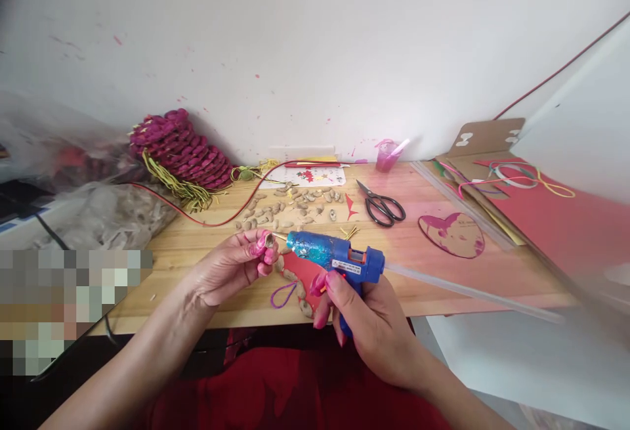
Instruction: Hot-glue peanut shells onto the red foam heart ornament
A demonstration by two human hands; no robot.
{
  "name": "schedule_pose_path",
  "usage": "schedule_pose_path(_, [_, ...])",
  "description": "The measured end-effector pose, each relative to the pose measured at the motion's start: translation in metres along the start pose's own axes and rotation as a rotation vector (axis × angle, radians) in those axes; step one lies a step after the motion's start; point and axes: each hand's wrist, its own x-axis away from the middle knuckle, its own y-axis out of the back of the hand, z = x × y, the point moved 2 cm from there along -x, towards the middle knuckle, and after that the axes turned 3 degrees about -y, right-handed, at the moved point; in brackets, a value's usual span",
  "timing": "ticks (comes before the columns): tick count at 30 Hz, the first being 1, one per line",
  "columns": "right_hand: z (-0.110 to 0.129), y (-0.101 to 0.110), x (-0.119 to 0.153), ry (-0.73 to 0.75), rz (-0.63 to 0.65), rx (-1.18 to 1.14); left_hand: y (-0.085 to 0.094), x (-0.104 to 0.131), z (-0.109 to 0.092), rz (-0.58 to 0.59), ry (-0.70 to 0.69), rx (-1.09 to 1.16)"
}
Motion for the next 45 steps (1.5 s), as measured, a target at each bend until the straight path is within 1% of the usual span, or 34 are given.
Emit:
schedule_pose_path(4, [-0.001, -0.006, 0.006, 0.009, 0.015, 0.071, 0.002, 0.006, 0.0, 0.031, -0.01, 0.022])
schedule_pose_path(9, [-0.003, -0.01, 0.009, 0.011, 0.02, 0.111, 0.006, 0.013, 0.0, 0.033, -0.016, 0.036])
schedule_pose_path(15, [0.0, -0.013, 0.012, 0.007, 0.032, 0.154, 0.006, 0.018, 0.001, 0.04, -0.018, 0.035])
schedule_pose_path(23, [-0.002, -0.014, 0.014, 0.015, 0.034, 0.18, 0.007, 0.02, 0.001, 0.056, -0.031, 0.02])
schedule_pose_path(28, [-0.001, -0.015, 0.014, 0.027, 0.049, 0.187, 0.008, 0.021, 0.001, 0.048, -0.033, 0.01])
schedule_pose_path(45, [-0.006, -0.014, 0.014, 0.03, 0.043, 0.185, 0.008, 0.02, 0.002, 0.042, -0.024, 0.015])
